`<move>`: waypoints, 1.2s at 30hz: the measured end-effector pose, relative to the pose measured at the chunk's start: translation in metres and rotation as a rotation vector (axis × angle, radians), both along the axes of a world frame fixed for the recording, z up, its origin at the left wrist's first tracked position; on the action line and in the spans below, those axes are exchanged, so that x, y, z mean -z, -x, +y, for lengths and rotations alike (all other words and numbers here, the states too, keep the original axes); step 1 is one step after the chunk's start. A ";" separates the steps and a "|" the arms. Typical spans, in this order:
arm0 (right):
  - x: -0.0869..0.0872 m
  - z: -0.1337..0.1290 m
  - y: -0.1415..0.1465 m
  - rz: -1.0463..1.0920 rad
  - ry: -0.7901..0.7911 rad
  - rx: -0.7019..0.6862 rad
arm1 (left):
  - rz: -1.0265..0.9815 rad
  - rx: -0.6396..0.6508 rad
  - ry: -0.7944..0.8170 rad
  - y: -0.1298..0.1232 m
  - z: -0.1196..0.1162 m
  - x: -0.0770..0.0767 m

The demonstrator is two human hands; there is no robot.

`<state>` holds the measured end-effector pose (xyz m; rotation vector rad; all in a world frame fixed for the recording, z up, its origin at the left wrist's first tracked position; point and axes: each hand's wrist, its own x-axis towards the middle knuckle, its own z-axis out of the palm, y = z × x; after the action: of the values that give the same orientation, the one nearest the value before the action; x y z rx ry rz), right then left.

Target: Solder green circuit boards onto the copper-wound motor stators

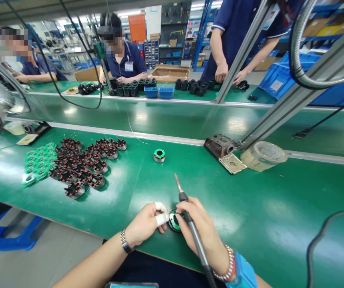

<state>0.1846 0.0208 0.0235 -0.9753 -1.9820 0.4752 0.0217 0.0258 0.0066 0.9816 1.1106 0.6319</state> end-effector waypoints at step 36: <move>-0.027 -0.033 -0.031 -0.080 -0.060 -0.138 | 0.108 -0.113 -0.130 -0.012 -0.006 0.007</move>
<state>0.2154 -0.0125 0.0503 -0.8357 -2.1322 0.4558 0.0335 0.0201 -0.0004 1.0798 1.2392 0.7574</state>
